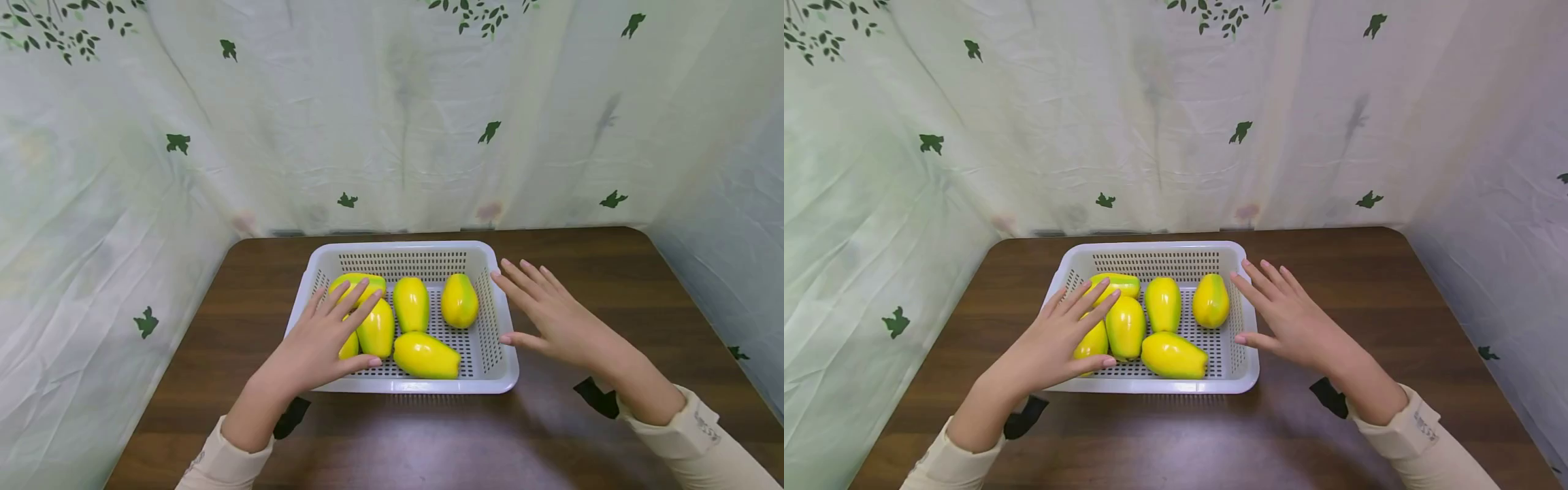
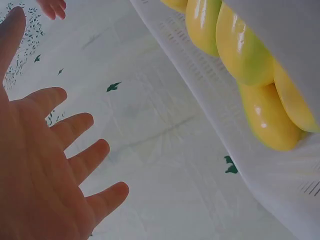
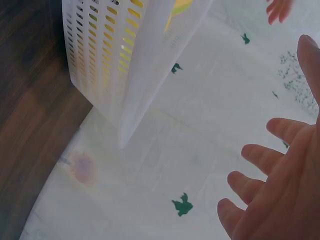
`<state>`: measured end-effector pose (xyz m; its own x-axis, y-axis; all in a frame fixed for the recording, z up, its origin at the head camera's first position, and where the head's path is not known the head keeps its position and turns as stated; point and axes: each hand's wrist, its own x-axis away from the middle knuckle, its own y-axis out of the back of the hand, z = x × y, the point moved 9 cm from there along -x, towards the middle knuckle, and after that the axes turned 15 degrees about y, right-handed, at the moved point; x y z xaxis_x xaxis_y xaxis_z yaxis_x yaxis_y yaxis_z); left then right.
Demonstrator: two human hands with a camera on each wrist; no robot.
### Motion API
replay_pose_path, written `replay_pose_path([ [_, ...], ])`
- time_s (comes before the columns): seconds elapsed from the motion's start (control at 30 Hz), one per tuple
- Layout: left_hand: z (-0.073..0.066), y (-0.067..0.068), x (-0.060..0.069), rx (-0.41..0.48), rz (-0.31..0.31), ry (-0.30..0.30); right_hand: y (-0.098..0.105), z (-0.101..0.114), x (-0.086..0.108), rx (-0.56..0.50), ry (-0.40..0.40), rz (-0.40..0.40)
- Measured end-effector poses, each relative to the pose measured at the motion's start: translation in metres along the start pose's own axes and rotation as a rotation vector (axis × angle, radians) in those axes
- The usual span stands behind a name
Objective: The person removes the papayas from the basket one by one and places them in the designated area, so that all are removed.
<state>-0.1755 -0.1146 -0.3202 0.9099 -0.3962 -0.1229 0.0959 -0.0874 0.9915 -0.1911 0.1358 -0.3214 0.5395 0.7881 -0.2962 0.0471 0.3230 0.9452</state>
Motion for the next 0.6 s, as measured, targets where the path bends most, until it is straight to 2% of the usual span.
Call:
replay_pose_path([
  [0.17, 0.004, 0.002, 0.003, 0.049, -0.027, 0.002, -0.007, 0.002, -0.003, -0.060, -0.003, 0.011],
  [0.4, 0.014, 0.005, 0.010, 0.109, -0.103, 0.018, -0.020, 0.007, -0.012, -0.159, -0.009, 0.014],
  [0.6, 0.030, 0.003, 0.017, 0.142, -0.143, 0.115, -0.034, 0.013, -0.020, -0.254, -0.012, 0.001],
])
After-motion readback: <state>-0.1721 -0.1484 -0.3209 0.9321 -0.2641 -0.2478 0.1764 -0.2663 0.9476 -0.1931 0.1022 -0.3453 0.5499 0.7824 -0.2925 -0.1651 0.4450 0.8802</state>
